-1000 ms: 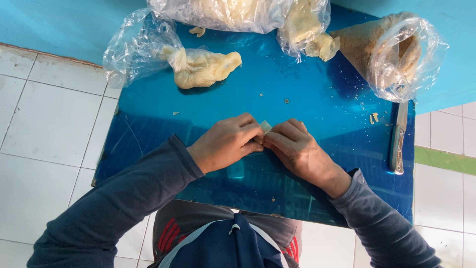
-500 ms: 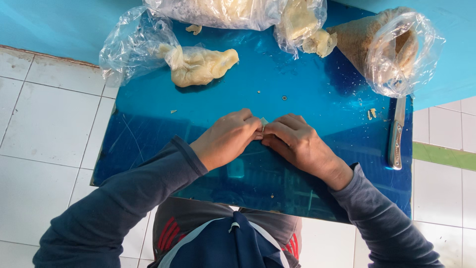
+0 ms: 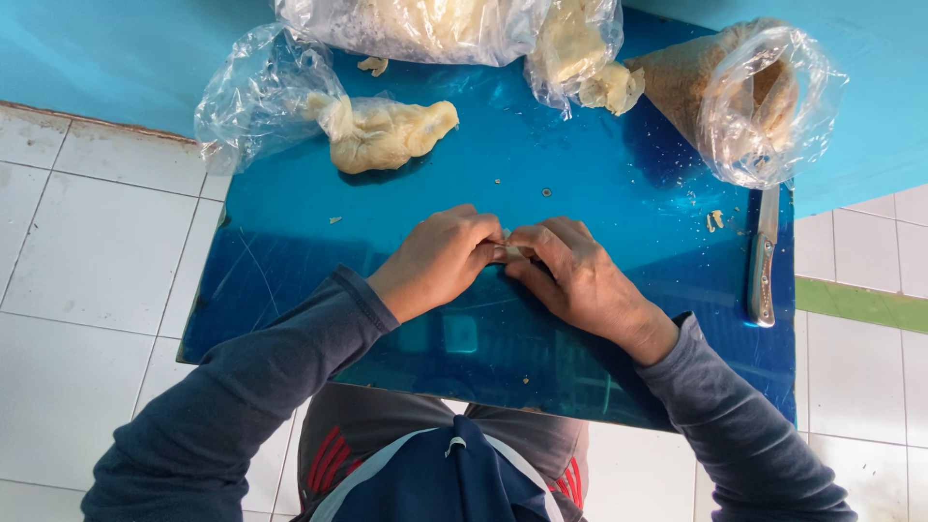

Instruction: The person sits on the floor with a blue board on their lap, takes triangular dough wrappers one at a time, spoons filling from a cone-shaped plastic bag onto a wrapper, and folds and pinches the wrapper closed around the filling, setting finished pastries aside.

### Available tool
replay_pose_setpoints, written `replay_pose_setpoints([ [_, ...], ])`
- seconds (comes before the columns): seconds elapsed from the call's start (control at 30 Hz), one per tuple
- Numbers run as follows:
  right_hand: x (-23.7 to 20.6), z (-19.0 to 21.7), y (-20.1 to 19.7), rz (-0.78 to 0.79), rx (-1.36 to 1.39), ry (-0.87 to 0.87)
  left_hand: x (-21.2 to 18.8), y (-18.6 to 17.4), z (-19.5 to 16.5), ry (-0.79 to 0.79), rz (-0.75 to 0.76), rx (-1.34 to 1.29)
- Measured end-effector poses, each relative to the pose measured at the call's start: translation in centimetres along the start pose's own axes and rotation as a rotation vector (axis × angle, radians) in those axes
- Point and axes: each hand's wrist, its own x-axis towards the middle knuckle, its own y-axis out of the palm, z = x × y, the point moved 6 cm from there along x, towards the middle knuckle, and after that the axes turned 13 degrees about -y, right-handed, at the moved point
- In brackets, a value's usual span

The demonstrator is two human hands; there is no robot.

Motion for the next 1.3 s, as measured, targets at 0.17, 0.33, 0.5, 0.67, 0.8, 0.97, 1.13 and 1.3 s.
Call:
replay_pose_setpoints([
  [0.17, -0.1, -0.8, 0.6, 0.062, -0.058, 0.067, -0.1, -0.1, 0.6, -0.074, 0.053, -0.067],
  [0.33, -0.3, -0.7, 0.5, -0.026, -0.158, -0.024, -0.8, -0.7, 0.0, 0.104, 0.012, -0.036],
  [0.5, -0.5, -0.9, 0.5, -0.003, -0.033, 0.025, -1.2, 0.1, 0.3, 0.111, 0.014, 0.04],
  [0.67, -0.2, -1.0, 0.7, 0.037, -0.073, 0.041, -0.9, -0.2, 0.8, 0.076, -0.018, 0.035],
  [0.8, 0.3, -0.7, 0.6, -0.012, -0.159, 0.026, -0.5, -0.7, 1.0, 0.016, -0.042, -0.027],
  [0.97, 0.7, 0.1, 0.7, 0.003, -0.274, -0.014, -0.2, -1.1, 1.1, 0.009, -0.045, -0.118],
  [1.13, 0.4, 1.7, 1.1, 0.085, -0.43, -0.066, -0.6, -0.8, 1.0, 0.059, -0.123, -0.038],
  [1.3, 0.6, 2.1, 2.3, 0.169, -0.568, -0.009, -1.2, -0.9, 1.2, 0.133, -0.168, 0.053],
])
